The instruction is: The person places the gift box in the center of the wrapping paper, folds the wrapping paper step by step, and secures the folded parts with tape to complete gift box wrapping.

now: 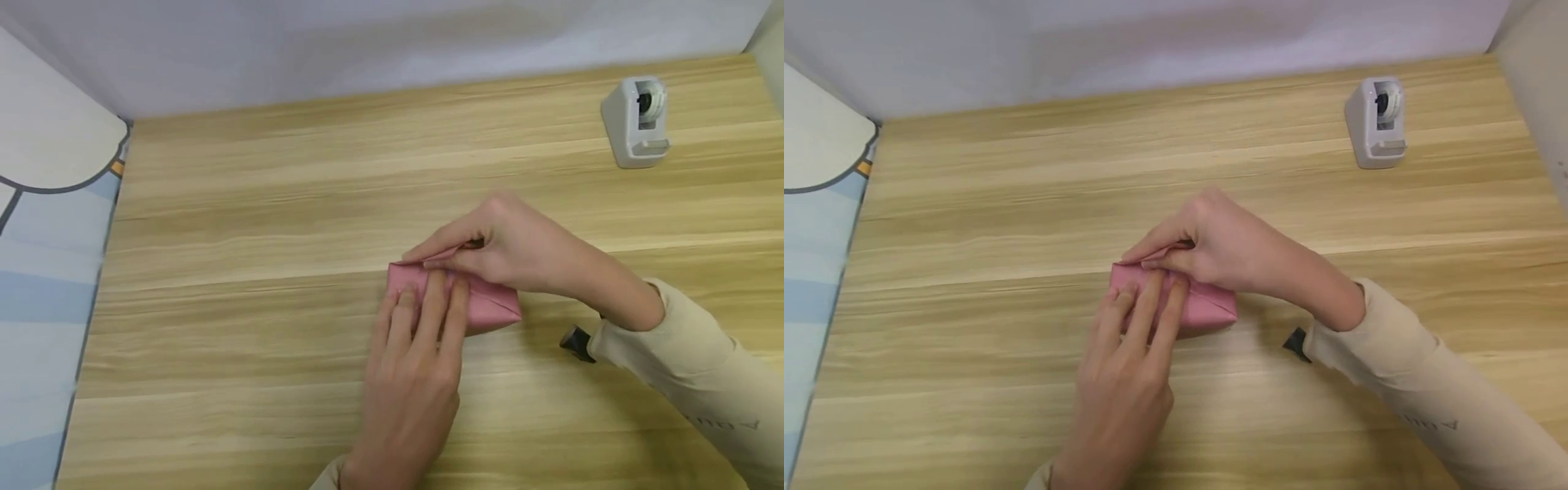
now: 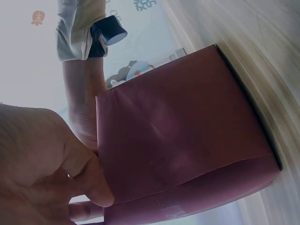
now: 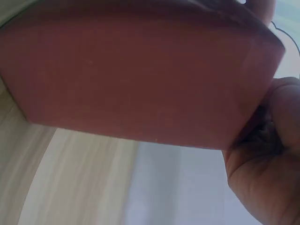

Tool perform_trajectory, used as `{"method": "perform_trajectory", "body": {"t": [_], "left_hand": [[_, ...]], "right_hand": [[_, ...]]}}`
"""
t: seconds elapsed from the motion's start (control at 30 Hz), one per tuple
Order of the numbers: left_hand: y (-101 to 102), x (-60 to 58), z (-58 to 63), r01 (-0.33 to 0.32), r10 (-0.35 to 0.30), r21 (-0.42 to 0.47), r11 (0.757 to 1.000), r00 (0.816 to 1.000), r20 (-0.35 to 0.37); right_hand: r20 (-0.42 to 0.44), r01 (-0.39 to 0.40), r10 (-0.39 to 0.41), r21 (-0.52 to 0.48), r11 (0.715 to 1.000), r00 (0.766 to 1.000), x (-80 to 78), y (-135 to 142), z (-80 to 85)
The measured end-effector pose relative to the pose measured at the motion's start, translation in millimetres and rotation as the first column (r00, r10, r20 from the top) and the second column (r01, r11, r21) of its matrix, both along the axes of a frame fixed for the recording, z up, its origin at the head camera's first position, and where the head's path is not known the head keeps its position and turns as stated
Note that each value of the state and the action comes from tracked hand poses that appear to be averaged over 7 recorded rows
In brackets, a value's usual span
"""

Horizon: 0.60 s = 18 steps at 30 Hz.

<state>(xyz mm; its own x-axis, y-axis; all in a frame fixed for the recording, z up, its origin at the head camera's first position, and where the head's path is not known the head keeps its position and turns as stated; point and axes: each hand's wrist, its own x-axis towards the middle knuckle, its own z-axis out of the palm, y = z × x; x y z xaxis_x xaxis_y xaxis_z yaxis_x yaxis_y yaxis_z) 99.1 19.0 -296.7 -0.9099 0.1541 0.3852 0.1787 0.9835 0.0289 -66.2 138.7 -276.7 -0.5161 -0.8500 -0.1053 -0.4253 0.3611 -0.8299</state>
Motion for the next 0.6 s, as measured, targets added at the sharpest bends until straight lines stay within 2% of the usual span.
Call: {"method": "perform_trajectory", "body": {"t": [0.2, 0.33, 0.43, 0.5, 0.6], "left_hand": [[0.1, 0.6, -2.4, -0.030, 0.030, 0.037, 0.999, 1.000, -0.005], [-1.3, 0.6, -2.7, -0.022, 0.022, 0.067, 0.998, 1.000, -0.001], [-2.5, -0.3, -2.1, -0.012, 0.012, 0.057, 0.998, 1.000, -0.006], [-3.2, -0.9, -1.6, -0.011, 0.011, 0.042, 0.999, 1.000, -0.012], [-3.9, -1.4, -1.8, -0.012, 0.012, 0.028, 1.000, 1.000, -0.023]], "right_hand": [[-0.062, -0.051, 0.051, -0.002, 0.999, 0.997, 3.8, 5.2, 1.5], [-0.083, -0.146, 0.151, 0.060, 0.987, 0.985, 4.8, 13.7, 5.8], [-0.079, -0.214, 0.223, 0.100, 0.972, 0.972, 3.6, 23.8, 9.8], [-0.082, -0.212, 0.223, 0.127, 0.969, 0.971, 2.2, 30.5, 11.6], [-0.114, -0.153, 0.170, 0.145, 0.978, 0.979, 1.1, 36.1, 11.6]]}}
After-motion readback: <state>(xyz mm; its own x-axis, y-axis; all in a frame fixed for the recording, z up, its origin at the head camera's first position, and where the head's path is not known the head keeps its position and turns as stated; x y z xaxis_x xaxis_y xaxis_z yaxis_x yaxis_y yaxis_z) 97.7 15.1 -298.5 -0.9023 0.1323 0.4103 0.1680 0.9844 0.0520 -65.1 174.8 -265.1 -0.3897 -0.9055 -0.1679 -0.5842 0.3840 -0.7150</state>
